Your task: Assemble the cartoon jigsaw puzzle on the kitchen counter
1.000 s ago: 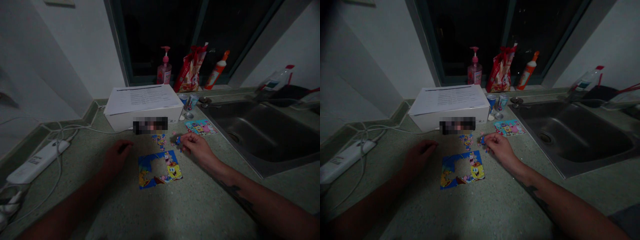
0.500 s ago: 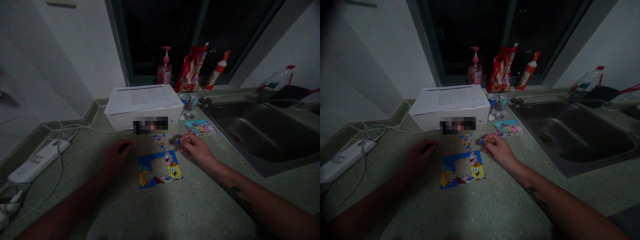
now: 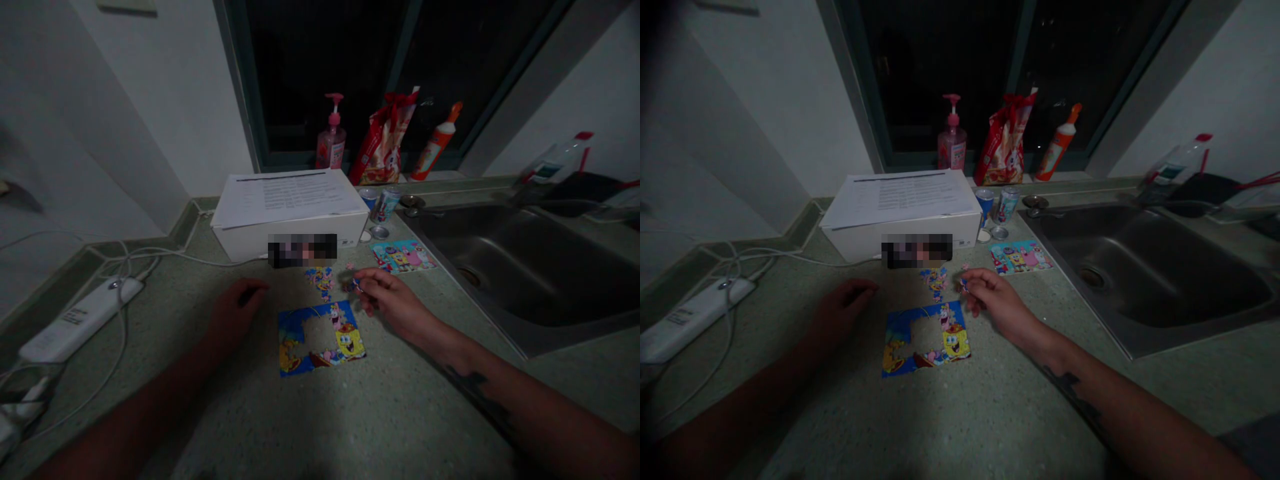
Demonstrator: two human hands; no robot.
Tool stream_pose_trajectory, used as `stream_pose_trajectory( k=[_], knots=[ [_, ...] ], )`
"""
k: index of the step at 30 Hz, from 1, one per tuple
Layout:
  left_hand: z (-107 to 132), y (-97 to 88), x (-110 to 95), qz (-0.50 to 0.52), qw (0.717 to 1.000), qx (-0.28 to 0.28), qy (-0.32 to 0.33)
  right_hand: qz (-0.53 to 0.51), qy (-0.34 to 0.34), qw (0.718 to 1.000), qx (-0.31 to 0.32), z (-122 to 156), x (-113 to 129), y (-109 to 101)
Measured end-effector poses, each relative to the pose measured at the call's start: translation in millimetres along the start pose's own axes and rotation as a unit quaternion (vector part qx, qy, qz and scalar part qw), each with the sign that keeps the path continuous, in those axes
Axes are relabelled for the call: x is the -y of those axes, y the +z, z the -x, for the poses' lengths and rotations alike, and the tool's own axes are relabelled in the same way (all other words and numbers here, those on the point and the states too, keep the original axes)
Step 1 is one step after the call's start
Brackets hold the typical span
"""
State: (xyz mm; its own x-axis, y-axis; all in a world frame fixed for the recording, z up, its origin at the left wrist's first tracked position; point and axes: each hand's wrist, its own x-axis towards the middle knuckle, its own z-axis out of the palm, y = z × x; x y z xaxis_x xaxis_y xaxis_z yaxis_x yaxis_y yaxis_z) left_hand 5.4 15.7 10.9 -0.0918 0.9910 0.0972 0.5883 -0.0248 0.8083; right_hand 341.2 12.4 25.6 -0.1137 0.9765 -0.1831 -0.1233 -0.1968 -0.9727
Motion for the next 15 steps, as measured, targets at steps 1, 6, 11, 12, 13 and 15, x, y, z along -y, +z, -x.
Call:
stream_pose_trajectory(
  k=[1, 6, 11, 12, 13, 15],
  knots=[
    [0.2, -0.5, -0.9, 0.0, 1.0, 0.004, -0.001, 0.003, -0.004, 1.0, 0.002, -0.3, -0.9, -0.2],
    [0.5, -1.8, -3.3, -0.003, 1.0, 0.008, -0.006, 0.046, -0.022, 0.998, 0.029, -3.3, -6.5, -4.1],
    [0.0, -0.2, 0.0, -0.002, 1.0, 0.007, -0.004, 0.084, -0.043, 0.995, 0.036, -3.5, -9.0, -5.6],
    [0.0, 0.0, 0.3, 0.0, 1.0, 0.006, -0.003, 0.089, -0.047, 0.994, 0.035, -3.3, -9.2, -5.3],
    [0.0, 0.1, 0.3, 0.002, 1.0, 0.005, -0.002, 0.093, -0.051, 0.994, 0.033, -3.2, -9.3, -4.9],
    [0.1, -0.2, -0.5, 0.004, 1.0, 0.005, -0.001, 0.098, -0.059, 0.993, 0.03, -3.5, -9.7, -3.9]
  ],
)
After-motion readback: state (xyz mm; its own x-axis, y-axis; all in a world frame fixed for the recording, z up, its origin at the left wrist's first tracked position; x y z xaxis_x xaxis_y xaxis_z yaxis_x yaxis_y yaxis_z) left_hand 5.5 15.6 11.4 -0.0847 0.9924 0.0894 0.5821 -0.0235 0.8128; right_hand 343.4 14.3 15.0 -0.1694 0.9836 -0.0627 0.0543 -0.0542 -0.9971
